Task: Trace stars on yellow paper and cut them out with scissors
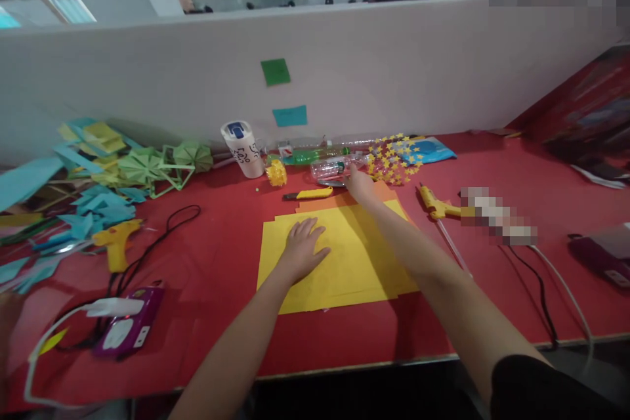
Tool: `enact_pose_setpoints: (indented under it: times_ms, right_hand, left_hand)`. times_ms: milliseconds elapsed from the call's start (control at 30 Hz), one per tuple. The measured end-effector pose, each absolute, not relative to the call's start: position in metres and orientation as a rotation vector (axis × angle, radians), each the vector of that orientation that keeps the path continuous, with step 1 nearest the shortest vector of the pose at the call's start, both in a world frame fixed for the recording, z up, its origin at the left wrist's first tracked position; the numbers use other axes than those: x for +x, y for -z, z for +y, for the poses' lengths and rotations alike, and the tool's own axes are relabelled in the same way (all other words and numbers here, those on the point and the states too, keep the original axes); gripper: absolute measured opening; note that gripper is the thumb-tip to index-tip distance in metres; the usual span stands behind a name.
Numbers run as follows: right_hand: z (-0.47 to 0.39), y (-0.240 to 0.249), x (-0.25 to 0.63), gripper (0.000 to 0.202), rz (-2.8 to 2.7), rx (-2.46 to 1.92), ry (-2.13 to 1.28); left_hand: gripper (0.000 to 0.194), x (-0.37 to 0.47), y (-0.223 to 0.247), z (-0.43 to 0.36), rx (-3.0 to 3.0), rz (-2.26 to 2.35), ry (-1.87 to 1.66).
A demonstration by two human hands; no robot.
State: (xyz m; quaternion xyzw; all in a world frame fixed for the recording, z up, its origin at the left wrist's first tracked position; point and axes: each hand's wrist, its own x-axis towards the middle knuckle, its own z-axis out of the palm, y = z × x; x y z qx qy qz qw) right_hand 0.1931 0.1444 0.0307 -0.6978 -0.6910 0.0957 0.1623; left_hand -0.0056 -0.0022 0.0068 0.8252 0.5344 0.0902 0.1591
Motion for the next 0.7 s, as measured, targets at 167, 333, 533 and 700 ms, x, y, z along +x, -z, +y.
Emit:
enact_pose_setpoints:
  times_ms: [167, 333, 533, 700]
  right_hand:
    - [0.132, -0.022, 0.207, 0.033, -2.172, -1.843, -0.149]
    - [0.111, -0.012, 0.213, 0.027, -2.446, -1.622, -0.073]
    - [0.104, -0.01, 0.21, 0.034, -2.6, -1.566, -0.02]
    - [0.115, -0.025, 0.207, 0.032, -2.765, -1.528, -0.116]
  left_hand:
    - [0.053, -0.005, -0.009, -0.003, 2.333, 1.51, -0.21]
    - [0.053, -0.003, -0.017, -0.004, 2.275, 1.499, -0.172]
    - [0.072, -0.022, -0.044, -0.003, 2.173, 1.645, 0.043]
    - [0.084, -0.047, -0.054, -0.008, 1.964, 1.926, 0.129]
